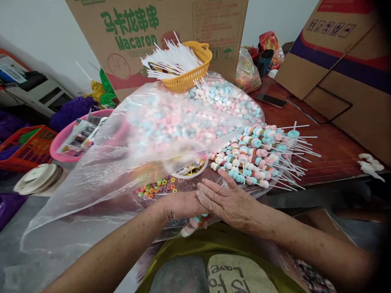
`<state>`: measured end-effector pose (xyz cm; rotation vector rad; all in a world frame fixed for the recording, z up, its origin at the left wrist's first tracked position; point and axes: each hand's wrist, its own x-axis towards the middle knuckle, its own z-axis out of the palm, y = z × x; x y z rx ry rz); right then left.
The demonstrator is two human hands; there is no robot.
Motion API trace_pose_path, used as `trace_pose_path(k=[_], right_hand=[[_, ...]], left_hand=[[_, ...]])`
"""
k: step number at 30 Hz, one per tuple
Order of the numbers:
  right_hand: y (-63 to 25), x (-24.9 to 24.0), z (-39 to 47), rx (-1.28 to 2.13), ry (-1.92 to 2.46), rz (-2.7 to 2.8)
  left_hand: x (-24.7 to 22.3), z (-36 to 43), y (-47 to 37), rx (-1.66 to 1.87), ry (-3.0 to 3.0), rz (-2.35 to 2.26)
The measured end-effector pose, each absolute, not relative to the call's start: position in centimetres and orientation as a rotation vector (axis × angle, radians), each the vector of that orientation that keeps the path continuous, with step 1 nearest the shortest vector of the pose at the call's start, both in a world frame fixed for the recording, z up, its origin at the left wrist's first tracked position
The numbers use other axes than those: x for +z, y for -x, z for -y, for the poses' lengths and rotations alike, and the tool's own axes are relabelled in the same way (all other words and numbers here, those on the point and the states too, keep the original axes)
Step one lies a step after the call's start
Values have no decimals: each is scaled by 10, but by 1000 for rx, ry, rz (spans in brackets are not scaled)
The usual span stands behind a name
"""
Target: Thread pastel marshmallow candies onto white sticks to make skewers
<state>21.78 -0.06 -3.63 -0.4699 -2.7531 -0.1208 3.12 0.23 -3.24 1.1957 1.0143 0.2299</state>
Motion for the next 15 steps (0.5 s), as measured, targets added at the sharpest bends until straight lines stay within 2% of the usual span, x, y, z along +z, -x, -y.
trace_pose_path(k=[4, 6, 8, 12, 14, 15], right_hand=[[-209, -52, 5, -217, 383, 2859], [-206, -58, 7, -20, 475, 2925], [-202, -58, 9, 461, 723, 2901], [-191, -36, 4, 1814, 1116, 2310], [-185, -20, -12, 2172, 1053, 2154], [-181, -13, -24, 2203, 986, 2177]], left_hand=[[-31, -2, -29, -82, -1244, -797], [-32, 2, -28, -124, -1509, -921], [-34, 9, -25, -83, -1954, -1105], [-37, 31, -9, 257, -2684, -1121], [-38, 40, 2, 490, -2709, -1095], [-38, 43, 8, 600, -2611, -1155]])
